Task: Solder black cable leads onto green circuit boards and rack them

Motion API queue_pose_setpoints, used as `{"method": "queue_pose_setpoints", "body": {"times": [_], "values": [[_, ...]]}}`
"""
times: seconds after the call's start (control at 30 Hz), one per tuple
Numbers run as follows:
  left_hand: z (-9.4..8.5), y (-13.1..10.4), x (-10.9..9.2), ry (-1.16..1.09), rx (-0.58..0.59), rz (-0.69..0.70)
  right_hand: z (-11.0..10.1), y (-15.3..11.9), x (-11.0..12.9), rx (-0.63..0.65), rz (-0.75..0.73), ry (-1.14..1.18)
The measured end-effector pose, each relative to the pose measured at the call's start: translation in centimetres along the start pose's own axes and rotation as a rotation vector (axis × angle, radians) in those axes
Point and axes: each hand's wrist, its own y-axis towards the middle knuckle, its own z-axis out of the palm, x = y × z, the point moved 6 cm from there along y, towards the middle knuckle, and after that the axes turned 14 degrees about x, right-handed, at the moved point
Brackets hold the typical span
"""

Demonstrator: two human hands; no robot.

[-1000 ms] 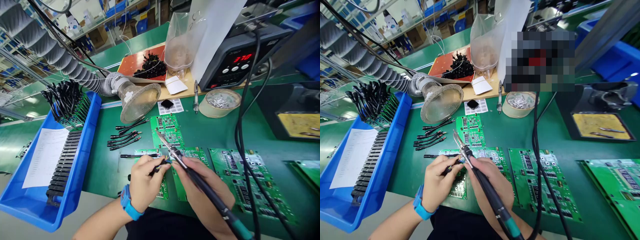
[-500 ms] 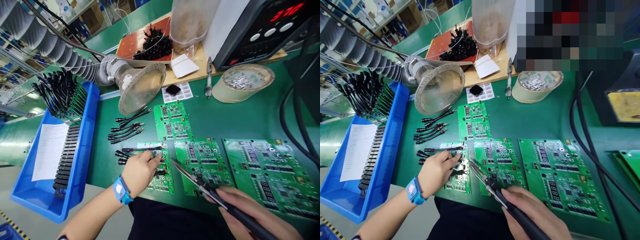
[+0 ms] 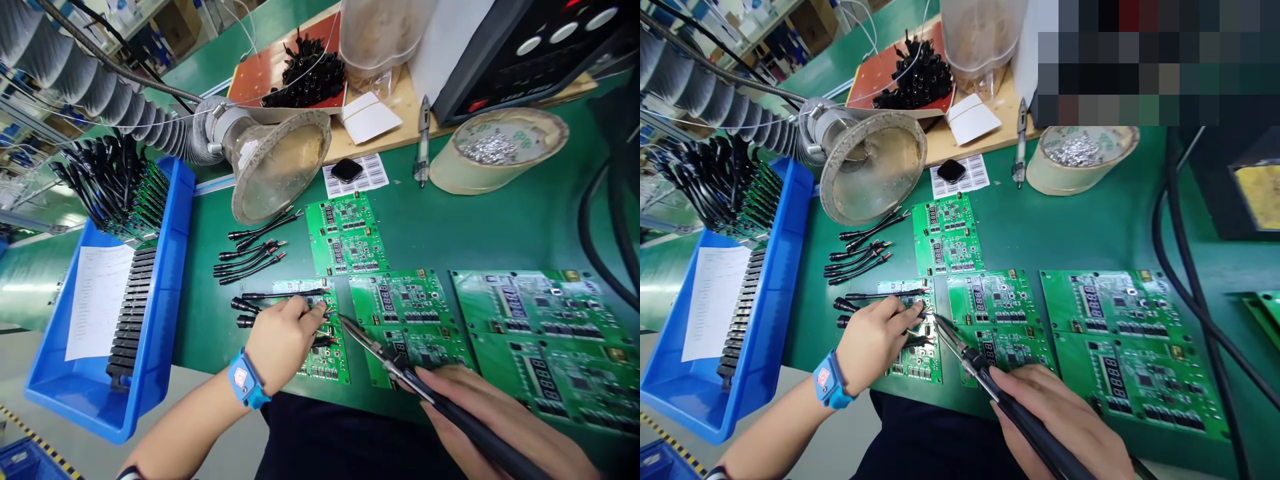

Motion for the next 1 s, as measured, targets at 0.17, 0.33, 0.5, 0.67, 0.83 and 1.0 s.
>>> {"method": "queue_pose_setpoints", "body": {"times": [0.17, 0.33, 0.5, 0.67, 0.83, 1.0], "values": [[0.1, -0.1, -0.2, 0.024, -0.031, -0.001, 0.1, -0.5, -0.5, 0.005, -0.073, -0.001], [0.0, -0.2, -0.4, 0.052, -0.054, 0.002, 0.1, -0.6, -0.7, 0.029, -0.06, 0.001], [0.1, -0.1, -0.5, 0.078, -0.07, -0.015, 0.2, -1.0, -0.8, 0.052, -0.072, -0.003], [0.2, -0.1, -0.9, 0.11, -0.06, -0.036, 0.2, -1.2, -1.1, 0.034, -0.01, -0.012], [0.1, -0.1, -1.1, 0.119, -0.078, -0.039, 0.4, -1.3, -0.6, 0.012, -0.043, -0.058], [0.1, -0.1, -1.1, 0.118, -0.091, -0.04, 0.4, -1.8, -1.1, 0.041, -0.028, -0.011]]}}
